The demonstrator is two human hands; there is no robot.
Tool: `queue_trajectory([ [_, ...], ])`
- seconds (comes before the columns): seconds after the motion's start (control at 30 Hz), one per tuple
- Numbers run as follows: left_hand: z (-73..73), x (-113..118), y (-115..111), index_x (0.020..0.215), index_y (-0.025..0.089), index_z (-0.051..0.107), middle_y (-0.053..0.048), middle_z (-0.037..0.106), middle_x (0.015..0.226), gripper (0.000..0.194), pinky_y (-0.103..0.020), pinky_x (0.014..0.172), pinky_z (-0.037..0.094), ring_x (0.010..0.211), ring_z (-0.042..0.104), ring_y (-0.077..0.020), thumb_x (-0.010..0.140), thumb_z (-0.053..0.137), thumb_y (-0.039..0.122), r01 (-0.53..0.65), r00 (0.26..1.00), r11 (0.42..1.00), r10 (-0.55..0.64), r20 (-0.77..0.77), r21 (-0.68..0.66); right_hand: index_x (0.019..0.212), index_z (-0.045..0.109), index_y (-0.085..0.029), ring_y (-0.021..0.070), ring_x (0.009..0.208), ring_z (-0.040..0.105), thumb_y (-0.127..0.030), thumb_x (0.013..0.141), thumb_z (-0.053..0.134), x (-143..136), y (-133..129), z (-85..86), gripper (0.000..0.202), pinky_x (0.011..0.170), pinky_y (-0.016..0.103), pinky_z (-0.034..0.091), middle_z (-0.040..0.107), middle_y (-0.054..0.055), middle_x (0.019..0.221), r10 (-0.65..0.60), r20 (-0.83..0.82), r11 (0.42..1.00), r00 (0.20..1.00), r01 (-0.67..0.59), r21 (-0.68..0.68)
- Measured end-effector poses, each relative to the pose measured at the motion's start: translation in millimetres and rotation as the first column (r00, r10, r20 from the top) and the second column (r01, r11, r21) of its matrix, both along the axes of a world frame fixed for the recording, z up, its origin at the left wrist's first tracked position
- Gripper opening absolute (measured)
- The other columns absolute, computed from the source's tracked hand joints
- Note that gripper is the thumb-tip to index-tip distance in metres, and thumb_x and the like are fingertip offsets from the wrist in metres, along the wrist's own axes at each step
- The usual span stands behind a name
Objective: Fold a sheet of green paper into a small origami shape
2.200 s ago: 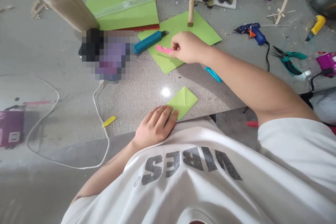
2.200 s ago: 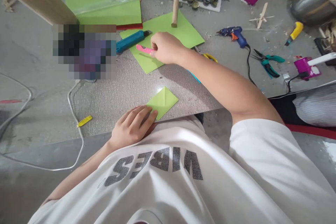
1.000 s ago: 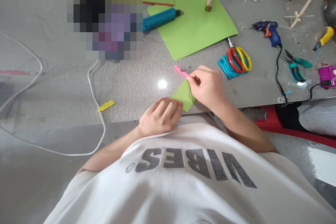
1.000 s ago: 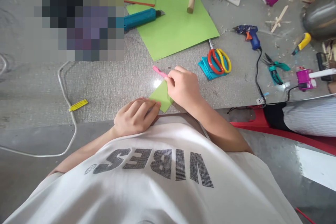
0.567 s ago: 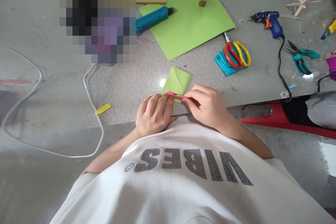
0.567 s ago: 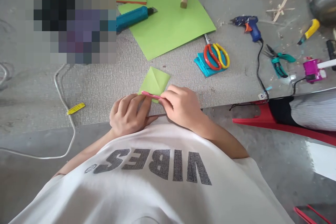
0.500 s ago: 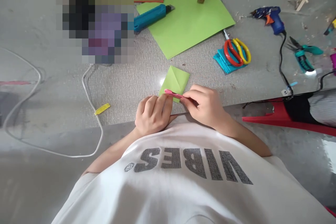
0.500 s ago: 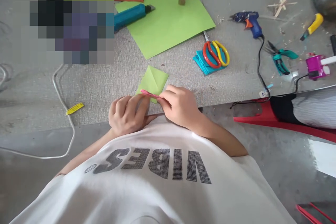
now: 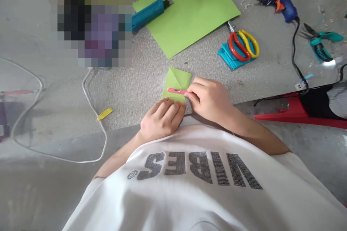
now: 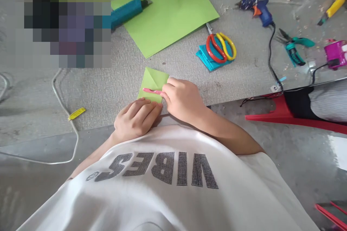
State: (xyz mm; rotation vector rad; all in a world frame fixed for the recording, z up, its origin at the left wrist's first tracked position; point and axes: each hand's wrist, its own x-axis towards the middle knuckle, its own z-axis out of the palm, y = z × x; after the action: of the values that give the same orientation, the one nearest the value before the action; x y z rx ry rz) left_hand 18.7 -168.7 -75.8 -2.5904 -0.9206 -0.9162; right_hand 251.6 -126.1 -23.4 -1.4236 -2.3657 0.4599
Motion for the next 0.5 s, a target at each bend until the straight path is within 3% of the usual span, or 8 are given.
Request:
queue_trajectory([
  [0.17, 11.7, 2.7, 4.5, 0.11, 0.019, 0.084, -0.002, 0.084, 0.093, 0.01, -0.033, 0.09, 0.077, 0.089, 0.079, -0.0194, 0.11, 0.08, 0.01, -0.002, 0.999, 0.995, 0.006, -0.037, 0.1, 0.085, 0.069, -0.02, 0.0199, 0.078, 0.053, -0.02, 0.112, 0.063, 0.8, 19.2, -1.5, 0.028, 0.072, 0.038, 0.03, 0.069, 0.007, 0.091, -0.047, 0.042, 0.998, 0.998, 0.046, 0.038],
  [0.5, 10.2, 0.0, 3.6, 0.114, 0.018, 0.086, -0.003, 0.085, 0.097, 0.011, -0.035, 0.092, 0.078, 0.091, 0.079, -0.0207, 0.111, 0.079, 0.01, 0.011, 1.0, 0.997, -0.01, -0.021, 0.074, 0.087, 0.067, -0.021, 0.0211, 0.081, 0.053, -0.015, 0.107, 0.067, 2.3, 46.1, 0.4, 0.021, 0.074, 0.04, 0.028, 0.069, 0.008, 0.095, -0.121, 0.085, 0.992, 0.989, 0.118, 0.035],
])
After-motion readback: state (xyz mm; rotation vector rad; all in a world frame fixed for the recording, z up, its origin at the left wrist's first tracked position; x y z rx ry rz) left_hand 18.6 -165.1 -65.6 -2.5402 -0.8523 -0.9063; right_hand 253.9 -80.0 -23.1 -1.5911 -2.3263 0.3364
